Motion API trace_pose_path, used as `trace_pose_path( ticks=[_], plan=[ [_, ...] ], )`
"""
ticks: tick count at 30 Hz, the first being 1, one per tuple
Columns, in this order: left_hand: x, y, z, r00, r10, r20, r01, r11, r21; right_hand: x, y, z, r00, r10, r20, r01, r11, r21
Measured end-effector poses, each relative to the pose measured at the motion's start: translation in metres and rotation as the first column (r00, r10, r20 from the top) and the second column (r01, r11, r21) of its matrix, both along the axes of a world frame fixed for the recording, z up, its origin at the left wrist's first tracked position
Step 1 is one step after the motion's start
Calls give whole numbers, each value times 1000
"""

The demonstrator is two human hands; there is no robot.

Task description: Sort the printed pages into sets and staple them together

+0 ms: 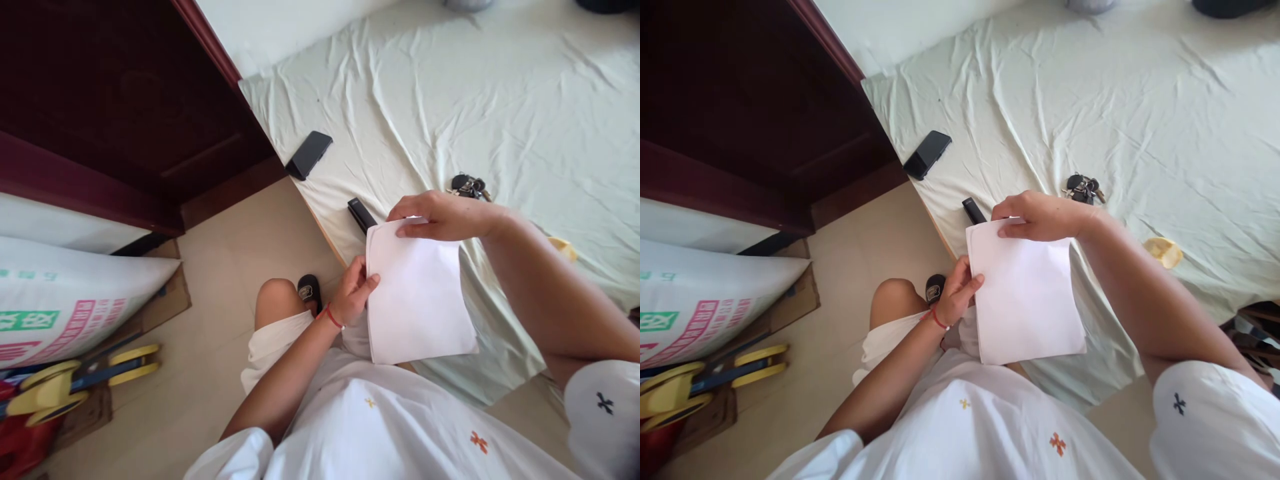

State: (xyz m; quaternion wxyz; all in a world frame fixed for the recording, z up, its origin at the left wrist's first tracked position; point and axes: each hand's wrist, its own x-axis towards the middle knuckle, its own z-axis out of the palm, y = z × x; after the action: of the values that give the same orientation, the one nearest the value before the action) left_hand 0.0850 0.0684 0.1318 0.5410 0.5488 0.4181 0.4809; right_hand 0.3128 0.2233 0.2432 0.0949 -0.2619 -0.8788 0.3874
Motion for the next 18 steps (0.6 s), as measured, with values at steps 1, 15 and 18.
trace_pose_path(
  ticks=[1,15,18],
  plan=[
    [3,3,-2,993,32,114,-23,996,-80,-2,-3,0,1000,-5,-6,5,1000,17],
    [31,20,-6,959,153,240,-53,923,-380,-32,-51,-25,988,-140,61,92,865,494],
    [32,19,-8,970,160,185,-85,929,-359,-35,-57,-27,992,-120,41,85,868,490]
  ],
)
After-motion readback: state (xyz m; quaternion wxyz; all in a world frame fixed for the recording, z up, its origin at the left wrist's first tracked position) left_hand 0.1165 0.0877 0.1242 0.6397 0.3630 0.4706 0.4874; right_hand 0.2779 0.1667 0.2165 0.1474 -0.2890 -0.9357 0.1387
